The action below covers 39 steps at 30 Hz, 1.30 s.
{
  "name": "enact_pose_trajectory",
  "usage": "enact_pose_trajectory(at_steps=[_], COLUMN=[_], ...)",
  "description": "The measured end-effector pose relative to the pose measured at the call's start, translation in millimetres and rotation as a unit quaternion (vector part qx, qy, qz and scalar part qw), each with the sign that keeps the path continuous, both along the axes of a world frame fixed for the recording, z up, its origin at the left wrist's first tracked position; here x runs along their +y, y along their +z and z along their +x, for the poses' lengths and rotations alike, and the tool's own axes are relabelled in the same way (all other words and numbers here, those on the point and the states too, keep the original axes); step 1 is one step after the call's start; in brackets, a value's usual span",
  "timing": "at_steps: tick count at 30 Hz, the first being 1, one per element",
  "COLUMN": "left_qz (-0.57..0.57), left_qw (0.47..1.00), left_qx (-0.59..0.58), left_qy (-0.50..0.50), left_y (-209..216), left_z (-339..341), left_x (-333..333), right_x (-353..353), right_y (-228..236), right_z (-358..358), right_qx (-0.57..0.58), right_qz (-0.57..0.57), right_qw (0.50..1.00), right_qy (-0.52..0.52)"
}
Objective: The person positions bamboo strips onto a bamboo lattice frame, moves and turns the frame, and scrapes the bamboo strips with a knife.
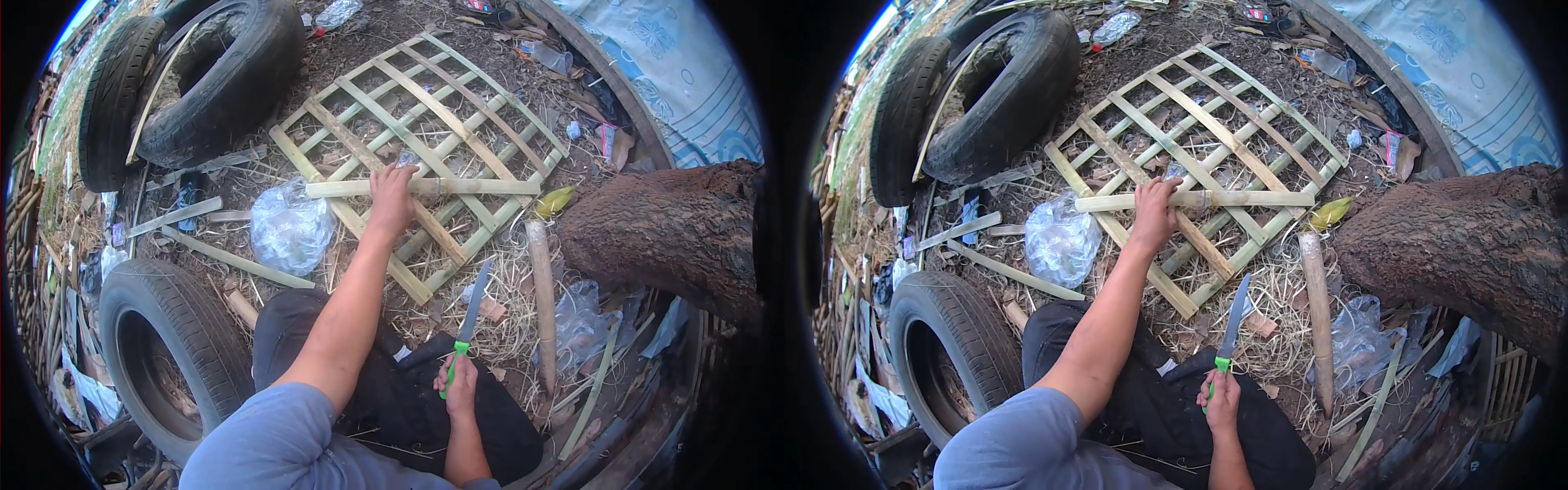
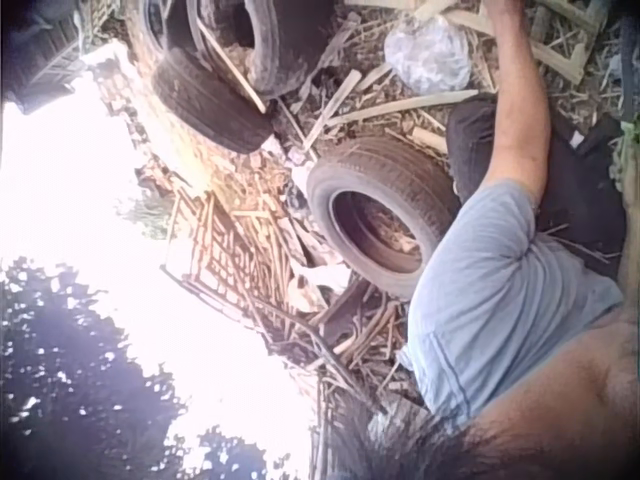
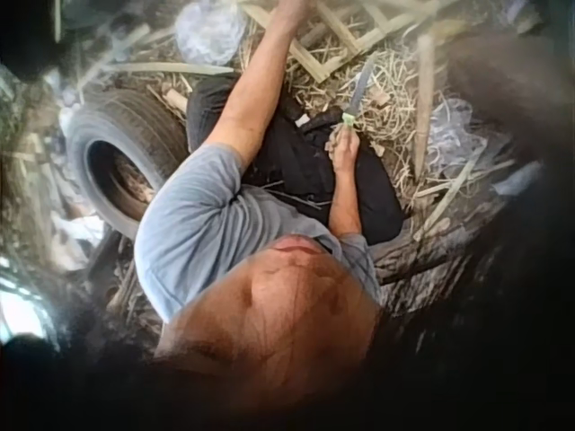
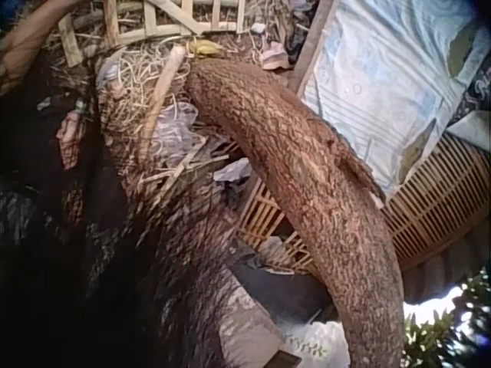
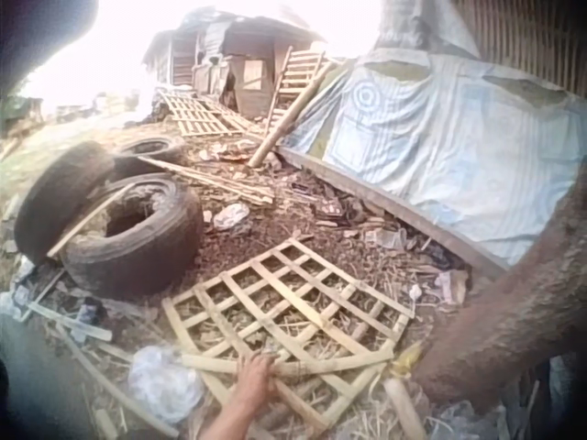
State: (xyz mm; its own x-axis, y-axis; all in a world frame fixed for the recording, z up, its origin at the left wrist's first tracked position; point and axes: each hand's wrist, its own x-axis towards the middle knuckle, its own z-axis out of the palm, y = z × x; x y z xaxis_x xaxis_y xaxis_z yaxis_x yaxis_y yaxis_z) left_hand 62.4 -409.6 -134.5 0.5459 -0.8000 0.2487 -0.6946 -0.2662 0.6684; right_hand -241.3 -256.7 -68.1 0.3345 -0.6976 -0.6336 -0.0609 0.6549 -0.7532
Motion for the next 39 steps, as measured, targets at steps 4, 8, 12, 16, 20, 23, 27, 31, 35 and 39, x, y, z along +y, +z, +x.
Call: enact_pose_trajectory(at_steps=[4,8,12,16,20,23,27,31,35,39], left_qz=[-0.001,-0.026,-0.016,-0.009,-0.021,-0.021,-0.083,-0.121,-0.142,-0.108], left_qw=[1.000,1.000,1.000,1.000,1.000,0.999,0.994,0.986,0.977,0.965], left_qx=[0.009,-0.007,0.000,-0.009,-0.002,0.005,-0.032,-0.024,-0.100,-0.190], left_qy=[-0.011,0.004,-0.010,-0.011,-0.021,-0.039,-0.056,-0.110,-0.123,-0.146], left_y=[2.6,-3.5,7.5,6.8,7.0,16.0,41.9,95.3,159.3,221.3], left_z=[-0.7,3.3,3.5,6.8,1.8,1.3,-1.3,-8.3,2.5,5.3], left_x=[-0.8,-0.4,-2.9,-4.8,-5.9,-2.4,8.2,31.9,93.3,169.7], right_x=[-0.7,-0.6,-1.7,-2.4,-2.2,-1.8,3.7,4.0,7.1,10.6], right_y=[0.6,1.1,1.0,5.2,3.7,3.8,-2.4,11.4,25.0,40.6], right_z=[-1.3,0.5,-0.2,1.3,-2.9,-2.9,-1.1,-6.2,-1.7,-3.6], right_qx=[0.002,-0.003,-0.017,0.003,0.005,0.000,-0.005,-0.012,-0.013,-0.053], right_qz=[0.005,0.007,0.012,-0.004,-0.005,-0.006,-0.030,-0.102,-0.229,-0.291], right_qw=[1.000,1.000,1.000,1.000,1.000,1.000,0.999,0.994,0.972,0.953], right_qy=[0.000,0.005,-0.011,0.012,0.013,0.020,0.013,-0.036,-0.049,-0.064])
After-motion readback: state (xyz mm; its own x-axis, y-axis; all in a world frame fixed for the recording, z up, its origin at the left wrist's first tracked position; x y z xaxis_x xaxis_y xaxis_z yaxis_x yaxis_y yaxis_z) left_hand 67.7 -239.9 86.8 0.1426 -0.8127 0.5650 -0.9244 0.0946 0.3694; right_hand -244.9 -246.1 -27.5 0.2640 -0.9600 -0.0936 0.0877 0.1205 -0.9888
